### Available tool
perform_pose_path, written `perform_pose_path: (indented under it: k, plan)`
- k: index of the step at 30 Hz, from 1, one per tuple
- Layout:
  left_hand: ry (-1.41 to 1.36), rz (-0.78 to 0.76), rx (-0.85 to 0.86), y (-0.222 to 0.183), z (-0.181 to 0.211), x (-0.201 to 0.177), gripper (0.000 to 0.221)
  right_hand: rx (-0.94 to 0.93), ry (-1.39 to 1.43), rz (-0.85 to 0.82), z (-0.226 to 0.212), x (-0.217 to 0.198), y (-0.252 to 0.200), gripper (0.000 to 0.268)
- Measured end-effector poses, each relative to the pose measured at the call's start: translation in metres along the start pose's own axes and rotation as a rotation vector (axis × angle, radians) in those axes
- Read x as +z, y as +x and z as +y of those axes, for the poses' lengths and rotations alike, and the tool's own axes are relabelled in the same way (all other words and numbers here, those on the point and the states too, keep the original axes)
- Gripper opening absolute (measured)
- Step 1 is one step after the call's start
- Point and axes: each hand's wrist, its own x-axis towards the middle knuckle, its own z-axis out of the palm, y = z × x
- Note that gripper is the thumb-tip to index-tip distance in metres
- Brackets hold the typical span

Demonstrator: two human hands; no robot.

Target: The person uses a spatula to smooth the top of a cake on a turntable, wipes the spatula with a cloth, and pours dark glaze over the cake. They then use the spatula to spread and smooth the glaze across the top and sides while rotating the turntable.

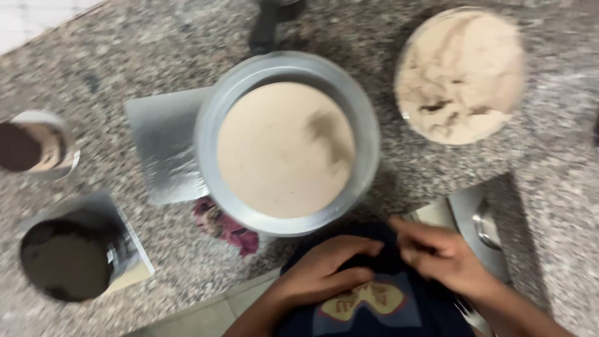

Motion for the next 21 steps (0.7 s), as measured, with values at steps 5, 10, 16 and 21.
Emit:
perform_pose_path:
  k: [5,10,16,21]
  plan:
    - [-0.047,0.201,-0.312,-0.045,-0.05,0.002,0.057,-0.541,-0.83,0.926,0.041,-0.029,0.033,0.058]
    - [-0.571,0.947,-0.254,-0.069,-0.095,-0.001,0.054,-0.498,-0.997,1.037,0.106,-0.03,0.056,0.058]
    - [-0.692,1.215,0.034,-0.067,-0.092,-0.03,0.046,-0.366,-1.03,0.997,0.154,-0.005,0.013,0.056]
    - [-0.61,1.247,0.124,-0.05,-0.075,-0.075,0.051,-0.351,-0.815,0.89,0.142,0.007,-0.018,0.059]
